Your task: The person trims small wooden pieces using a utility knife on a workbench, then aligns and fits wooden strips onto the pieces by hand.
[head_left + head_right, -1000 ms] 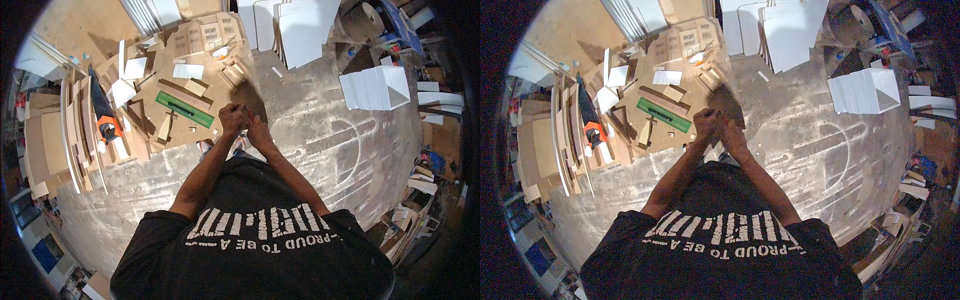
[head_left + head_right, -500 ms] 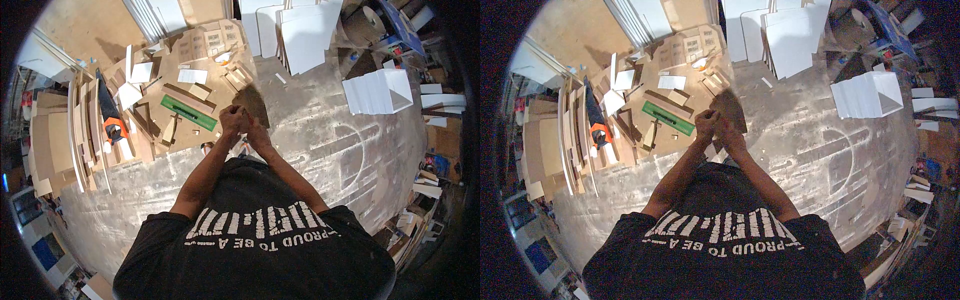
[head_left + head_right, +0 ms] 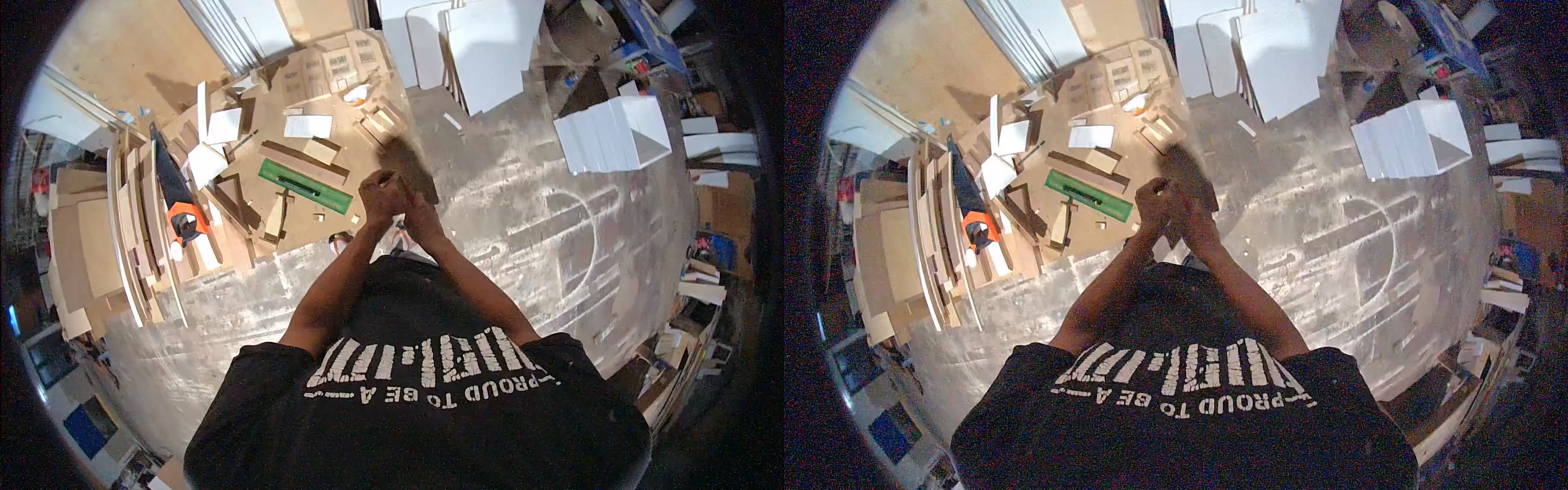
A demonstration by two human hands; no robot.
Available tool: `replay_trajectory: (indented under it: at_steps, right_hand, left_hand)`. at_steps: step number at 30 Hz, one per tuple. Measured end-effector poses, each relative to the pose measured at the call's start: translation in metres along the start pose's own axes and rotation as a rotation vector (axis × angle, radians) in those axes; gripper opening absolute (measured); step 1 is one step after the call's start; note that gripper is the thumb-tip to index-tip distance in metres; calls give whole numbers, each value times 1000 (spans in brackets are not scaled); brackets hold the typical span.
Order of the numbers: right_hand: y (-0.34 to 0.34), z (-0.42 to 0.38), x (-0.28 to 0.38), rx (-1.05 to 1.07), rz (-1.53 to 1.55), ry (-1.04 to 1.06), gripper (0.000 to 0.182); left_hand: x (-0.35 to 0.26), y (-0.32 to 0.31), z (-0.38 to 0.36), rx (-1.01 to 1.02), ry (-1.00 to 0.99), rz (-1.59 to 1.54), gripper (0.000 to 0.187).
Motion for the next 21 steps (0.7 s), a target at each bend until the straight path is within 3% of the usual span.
replay_trajectory:
  at_steps: [2,6,9,12,15,18,21]
  right_hand:
    - [8,10,2,66,-44,-62,56]
    - [9,10,2,-184,106,184,48]
    - [14,1,11,-53,279,-18,45]
    - [17,-4,12,-116,441,186,45]
    - [7,3,-9,-320,282,358,44]
    - [21,7,-10,-199,600,228,38]
    - [49,-4,11,25,1015,79,31]
  left_hand:
    - [-3,0,8,31,50,-31,21]
    - [4,-1,17,104,106,-64,20]
    - [20,-7,17,67,35,-77,19]
    - [38,-9,19,101,80,-241,24]
    - [23,6,13,123,222,-454,30]
    - [32,25,18,145,193,-270,28]
    - [27,34,14,-9,-171,-196,31]
Point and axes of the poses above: each hand's wrist, its own z-axis towards the middle knuckle, its own y-axis out of the back of the hand, x = y × z, the point moved 1 cm from there along z, towards the middle knuckle, and after that the axes turned 3 degrees about -y, right-handed, at the moved point
